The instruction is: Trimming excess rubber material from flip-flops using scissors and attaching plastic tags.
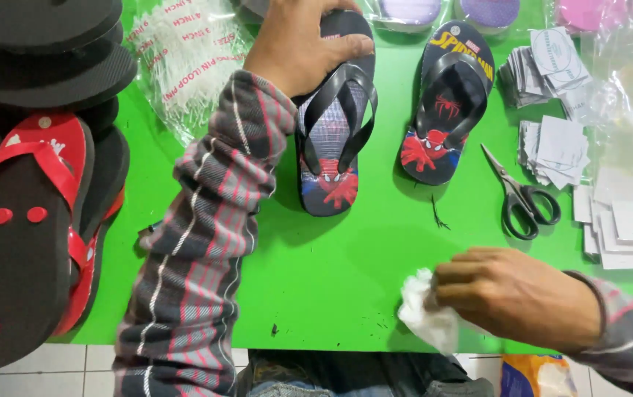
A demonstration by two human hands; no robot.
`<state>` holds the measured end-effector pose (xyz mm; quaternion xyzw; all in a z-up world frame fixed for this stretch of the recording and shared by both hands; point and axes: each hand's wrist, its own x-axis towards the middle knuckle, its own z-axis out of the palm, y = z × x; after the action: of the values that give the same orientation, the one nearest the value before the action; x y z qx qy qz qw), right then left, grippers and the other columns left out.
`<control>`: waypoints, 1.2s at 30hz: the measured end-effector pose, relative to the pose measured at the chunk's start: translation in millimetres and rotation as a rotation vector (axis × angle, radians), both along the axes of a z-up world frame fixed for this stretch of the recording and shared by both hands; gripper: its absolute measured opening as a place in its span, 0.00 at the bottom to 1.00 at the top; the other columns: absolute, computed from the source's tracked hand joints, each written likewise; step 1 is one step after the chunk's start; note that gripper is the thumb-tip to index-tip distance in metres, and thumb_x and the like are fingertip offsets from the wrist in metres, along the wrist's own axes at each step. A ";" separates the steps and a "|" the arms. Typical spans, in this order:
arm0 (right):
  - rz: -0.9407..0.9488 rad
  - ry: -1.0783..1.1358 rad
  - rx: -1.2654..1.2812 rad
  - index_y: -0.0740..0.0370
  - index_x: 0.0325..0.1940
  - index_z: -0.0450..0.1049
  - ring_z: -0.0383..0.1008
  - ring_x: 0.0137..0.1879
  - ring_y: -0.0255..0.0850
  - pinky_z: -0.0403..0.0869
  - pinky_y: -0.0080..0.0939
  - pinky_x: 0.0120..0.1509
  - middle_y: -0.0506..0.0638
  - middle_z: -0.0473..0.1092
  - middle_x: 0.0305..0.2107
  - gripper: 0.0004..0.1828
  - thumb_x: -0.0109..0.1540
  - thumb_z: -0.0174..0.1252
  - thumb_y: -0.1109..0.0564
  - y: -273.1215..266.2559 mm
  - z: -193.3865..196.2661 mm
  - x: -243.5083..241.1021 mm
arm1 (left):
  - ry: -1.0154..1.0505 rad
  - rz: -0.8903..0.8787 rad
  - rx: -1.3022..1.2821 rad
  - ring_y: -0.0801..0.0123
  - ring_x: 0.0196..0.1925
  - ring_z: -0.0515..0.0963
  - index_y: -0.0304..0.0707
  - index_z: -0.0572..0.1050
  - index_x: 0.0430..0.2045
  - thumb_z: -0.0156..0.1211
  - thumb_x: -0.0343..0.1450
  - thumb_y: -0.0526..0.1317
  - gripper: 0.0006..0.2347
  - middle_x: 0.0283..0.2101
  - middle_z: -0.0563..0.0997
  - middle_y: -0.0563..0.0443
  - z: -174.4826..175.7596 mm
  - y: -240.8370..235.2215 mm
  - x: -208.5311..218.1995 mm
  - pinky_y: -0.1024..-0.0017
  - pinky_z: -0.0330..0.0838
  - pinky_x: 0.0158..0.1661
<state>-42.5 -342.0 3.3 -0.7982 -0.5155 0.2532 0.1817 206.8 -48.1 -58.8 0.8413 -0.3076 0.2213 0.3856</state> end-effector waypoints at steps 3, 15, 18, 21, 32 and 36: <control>-0.164 0.113 0.003 0.51 0.44 0.82 0.84 0.38 0.39 0.82 0.42 0.41 0.44 0.81 0.38 0.11 0.59 0.61 0.61 -23.7 13.8 2.5 | 0.177 0.059 0.076 0.62 0.37 0.85 0.43 0.84 0.37 0.74 0.68 0.49 0.13 0.37 0.88 0.50 0.5 -10.9 -0.4 0.62 0.77 0.39; -0.781 -0.155 0.303 0.64 0.53 0.78 0.76 0.57 0.49 0.76 0.40 0.52 0.60 0.73 0.53 0.35 0.48 0.42 0.81 -109.5 10.2 59.0 | 0.214 0.293 0.752 0.56 0.51 0.77 0.45 0.76 0.45 0.65 0.65 0.69 0.29 0.48 0.78 0.50 15.0 -128.9 -63.2 0.53 0.71 0.49; -0.902 -0.234 0.326 0.78 0.56 0.74 0.72 0.58 0.59 0.74 0.46 0.59 0.72 0.70 0.56 0.14 0.67 0.51 0.76 -118.5 14.0 75.5 | 0.167 0.419 0.729 0.57 0.47 0.76 0.46 0.78 0.40 0.57 0.72 0.60 0.19 0.46 0.76 0.50 4.6 -129.9 -67.9 0.52 0.72 0.44; -0.817 -0.400 0.361 0.87 0.64 0.72 0.72 0.55 0.67 0.74 0.54 0.50 0.81 0.70 0.59 0.18 0.78 0.43 0.67 -128.4 12.0 104.2 | 0.182 0.398 0.692 0.55 0.45 0.79 0.45 0.77 0.37 0.49 0.74 0.42 0.08 0.43 0.78 0.50 2.4 -119.8 -74.2 0.48 0.72 0.44; -0.593 -0.850 0.025 0.70 0.51 0.81 0.77 0.34 0.47 0.80 0.42 0.36 0.62 0.78 0.40 0.07 0.73 0.62 0.61 -37.1 -32.2 201.9 | 0.074 0.281 0.016 0.44 0.16 0.70 0.38 0.66 0.33 0.41 0.78 0.42 0.09 0.16 0.70 0.43 5.4 -42.5 -92.6 0.49 0.62 0.26; -0.641 -0.624 -0.048 0.73 0.48 0.79 0.77 0.40 0.55 0.81 0.48 0.42 0.66 0.75 0.45 0.10 0.72 0.53 0.63 -6.7 -54.3 222.8 | 0.146 0.178 -0.245 0.66 0.19 0.58 0.39 0.62 0.26 0.40 0.77 0.35 0.08 0.19 0.60 0.52 23.8 -25.2 -95.3 0.60 0.53 0.24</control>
<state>180.3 -348.7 -51.0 -0.9599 -0.2660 -0.0568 0.0682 111.5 -73.3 -35.0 0.8258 -0.1736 0.2287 0.4855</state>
